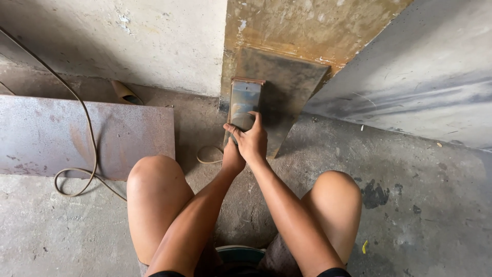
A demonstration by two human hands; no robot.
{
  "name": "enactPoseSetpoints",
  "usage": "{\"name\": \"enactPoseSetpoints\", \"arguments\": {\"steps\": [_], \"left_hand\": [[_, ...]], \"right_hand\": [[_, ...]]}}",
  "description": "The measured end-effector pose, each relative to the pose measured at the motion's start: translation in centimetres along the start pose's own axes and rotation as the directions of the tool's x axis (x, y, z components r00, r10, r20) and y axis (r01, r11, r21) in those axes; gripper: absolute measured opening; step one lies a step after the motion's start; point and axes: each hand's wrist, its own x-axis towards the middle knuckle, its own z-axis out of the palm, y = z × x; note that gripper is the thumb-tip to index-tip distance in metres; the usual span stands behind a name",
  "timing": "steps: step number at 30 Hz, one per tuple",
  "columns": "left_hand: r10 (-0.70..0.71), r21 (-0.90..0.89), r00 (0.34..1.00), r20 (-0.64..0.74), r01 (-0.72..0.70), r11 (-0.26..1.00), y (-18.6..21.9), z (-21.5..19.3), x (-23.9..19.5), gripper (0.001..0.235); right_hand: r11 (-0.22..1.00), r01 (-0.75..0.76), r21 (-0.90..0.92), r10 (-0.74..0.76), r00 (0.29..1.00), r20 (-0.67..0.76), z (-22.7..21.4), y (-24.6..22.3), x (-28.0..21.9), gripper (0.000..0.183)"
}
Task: Using an electric sander to smooth the surface of a metal plate attached to a vertical pillar.
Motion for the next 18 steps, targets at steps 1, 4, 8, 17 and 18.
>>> {"name": "enactPoseSetpoints", "arguments": {"steps": [1, 4, 8, 17, 18], "left_hand": [[-0.001, -0.002, 1.000, -0.007, 0.001, 1.000, -0.1, 0.1, 0.3, 0.040], [0.007, -0.010, 1.000, -0.024, -0.007, 1.000, 0.1, 0.4, 1.6, 0.040], [0.017, -0.013, 0.999, -0.046, -0.018, 1.000, 0.4, 0.5, 3.8, 0.041], [-0.032, -0.025, 0.999, -0.017, 0.032, 0.999, -2.1, 1.6, 4.1, 0.042], [-0.031, -0.025, 0.999, -0.012, 0.030, 0.999, -2.7, 1.7, 3.8, 0.042]], "right_hand": [[1.000, -0.008, -0.027, 0.008, 1.000, 0.020, 0.3, 0.2, -0.2, 0.079], [0.999, -0.026, -0.042, 0.028, 0.999, 0.040, 0.5, 1.0, -0.5, 0.078], [0.999, -0.045, -0.020, 0.045, 0.999, 0.024, -0.5, -0.6, 0.0, 0.079], [0.996, 0.083, 0.016, -0.081, 0.991, -0.103, -3.0, -3.4, 0.6, 0.076], [0.997, 0.080, 0.015, -0.078, 0.991, -0.107, -2.7, -2.5, 0.5, 0.076]]}}
